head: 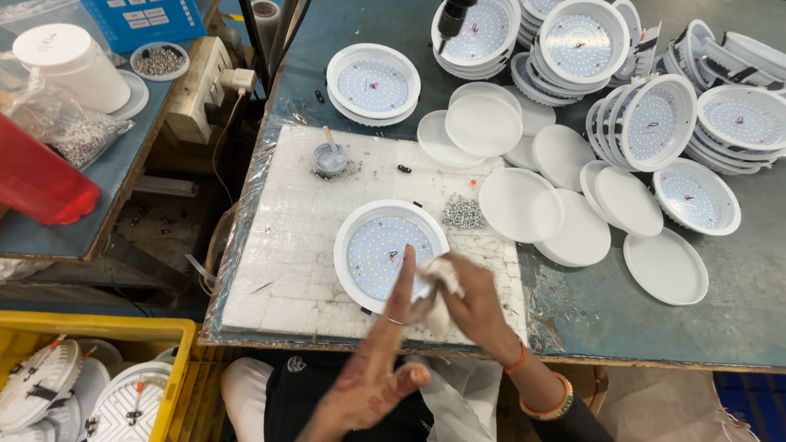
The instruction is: The person assembles LED lights by cleaning the LED plate with a cloth, applying adhesive, and then attaching a white circular cover to the base.
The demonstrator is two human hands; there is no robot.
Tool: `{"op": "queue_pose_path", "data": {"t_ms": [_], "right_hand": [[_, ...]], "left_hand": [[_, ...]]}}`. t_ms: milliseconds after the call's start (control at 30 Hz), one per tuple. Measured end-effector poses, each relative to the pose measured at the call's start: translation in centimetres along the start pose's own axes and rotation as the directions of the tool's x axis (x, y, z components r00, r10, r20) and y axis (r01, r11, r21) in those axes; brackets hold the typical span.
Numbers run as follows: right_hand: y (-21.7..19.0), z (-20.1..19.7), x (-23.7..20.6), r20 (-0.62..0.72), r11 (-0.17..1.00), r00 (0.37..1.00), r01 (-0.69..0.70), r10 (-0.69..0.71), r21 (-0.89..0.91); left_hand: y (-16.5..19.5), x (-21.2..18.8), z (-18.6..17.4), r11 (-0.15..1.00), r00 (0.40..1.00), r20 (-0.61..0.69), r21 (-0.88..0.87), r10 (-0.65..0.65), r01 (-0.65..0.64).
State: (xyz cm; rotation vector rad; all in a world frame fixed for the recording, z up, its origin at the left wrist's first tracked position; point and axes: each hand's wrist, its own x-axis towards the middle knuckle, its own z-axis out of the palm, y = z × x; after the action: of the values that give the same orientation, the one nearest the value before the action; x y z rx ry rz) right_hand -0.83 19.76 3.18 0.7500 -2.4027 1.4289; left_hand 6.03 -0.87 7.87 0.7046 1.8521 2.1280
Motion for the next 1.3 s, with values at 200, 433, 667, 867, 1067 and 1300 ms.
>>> {"op": "queue_pose_path", "data": {"t_ms": [200,433,667,867,1067,1300], "right_hand": [[3.7,-1.3,-1.8,-0.286,0.928,0.958,-0.139,0.038,-0.345],[5.5,-0.1,-3.4,-0.272,0.908,0.961,-0.065,-0.055,-0.415],[5.4,0.3,-3.2,-0.272,0.901,0.962,-0.114,-0.004,-0.419],[5.1,0.4,-2.6,-0.240,0.900,0.971,-0.089,-0.018,-0.426],[4.4,0.6,-2.3,-0.190,0.891,0.982,-0.081,-0.006,-0.447],[4.2,0.9,-2.3,-0.189,0.876,0.982,-0.070,-0.025,-0.478]], "left_hand": [[-4.2,-4.6,-7.1,0.979,0.930,0.303,0.055,-0.206,0.199],[-20.2,-6.6,-5.2,0.678,0.677,0.156,-0.058,-0.719,0.733],[-24.2,-2.7,-4.8,0.554,0.565,-0.275,-0.724,-0.778,0.410],[-23.5,-1.9,-4.4,0.578,0.649,-0.346,-0.796,-0.678,0.179],[-23.2,-2.9,-4.9,0.683,0.806,-0.309,-0.713,-0.505,0.155],[-23.6,-2.2,-5.2,0.493,0.755,-0.153,-0.834,-0.637,0.247]]}}
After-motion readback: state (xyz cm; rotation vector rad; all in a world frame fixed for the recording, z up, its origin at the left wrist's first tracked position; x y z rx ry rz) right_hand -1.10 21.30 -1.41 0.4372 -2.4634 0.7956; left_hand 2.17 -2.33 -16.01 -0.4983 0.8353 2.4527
